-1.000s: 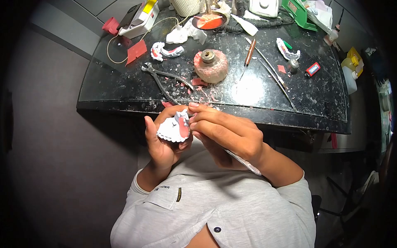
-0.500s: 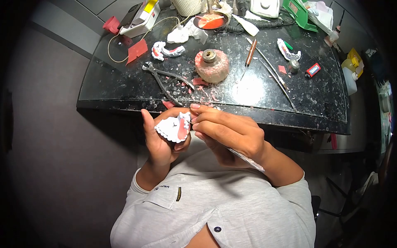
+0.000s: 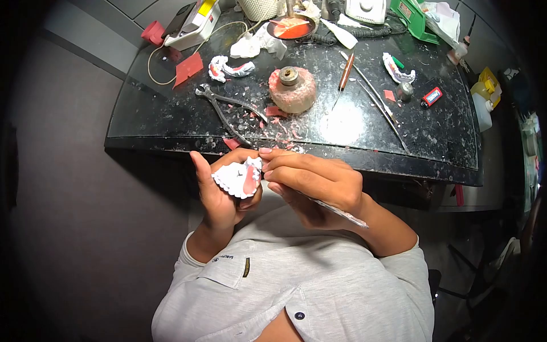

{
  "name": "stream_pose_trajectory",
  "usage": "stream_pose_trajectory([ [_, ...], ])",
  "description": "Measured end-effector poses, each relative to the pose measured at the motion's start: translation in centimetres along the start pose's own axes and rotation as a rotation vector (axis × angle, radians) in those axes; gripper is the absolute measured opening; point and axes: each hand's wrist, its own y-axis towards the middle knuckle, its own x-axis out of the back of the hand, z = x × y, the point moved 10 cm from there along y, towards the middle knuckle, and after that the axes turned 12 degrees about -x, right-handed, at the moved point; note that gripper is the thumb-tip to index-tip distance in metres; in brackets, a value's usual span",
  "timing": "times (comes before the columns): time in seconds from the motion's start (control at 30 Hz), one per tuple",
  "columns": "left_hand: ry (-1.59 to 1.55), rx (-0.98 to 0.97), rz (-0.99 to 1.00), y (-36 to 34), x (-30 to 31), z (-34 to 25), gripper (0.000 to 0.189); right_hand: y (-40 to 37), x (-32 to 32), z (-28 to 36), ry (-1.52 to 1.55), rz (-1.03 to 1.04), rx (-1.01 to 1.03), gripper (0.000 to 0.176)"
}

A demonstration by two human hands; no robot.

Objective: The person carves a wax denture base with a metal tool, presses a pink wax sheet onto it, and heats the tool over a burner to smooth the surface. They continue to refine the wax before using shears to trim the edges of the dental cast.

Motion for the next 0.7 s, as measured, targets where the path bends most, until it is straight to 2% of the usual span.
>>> stream_pose_trajectory([
  [0.4,-0.038,-0.011,0.018,0.0,0.3,0.2,0.105,0.1,-0.1,-0.2,0.031,0.008,-0.003,0.010],
  [0.6,-0.137,0.069,-0.004,0.1,0.8,1.1,0.107,-0.1,-0.4,-0.8,0.023,0.003,0.024,0.010],
  [0.7,-0.022,0.165,-0.015,-0.3,1.0,1.6,0.109,-0.4,0.7,-0.6,-0.003,-0.105,0.046,0.011],
])
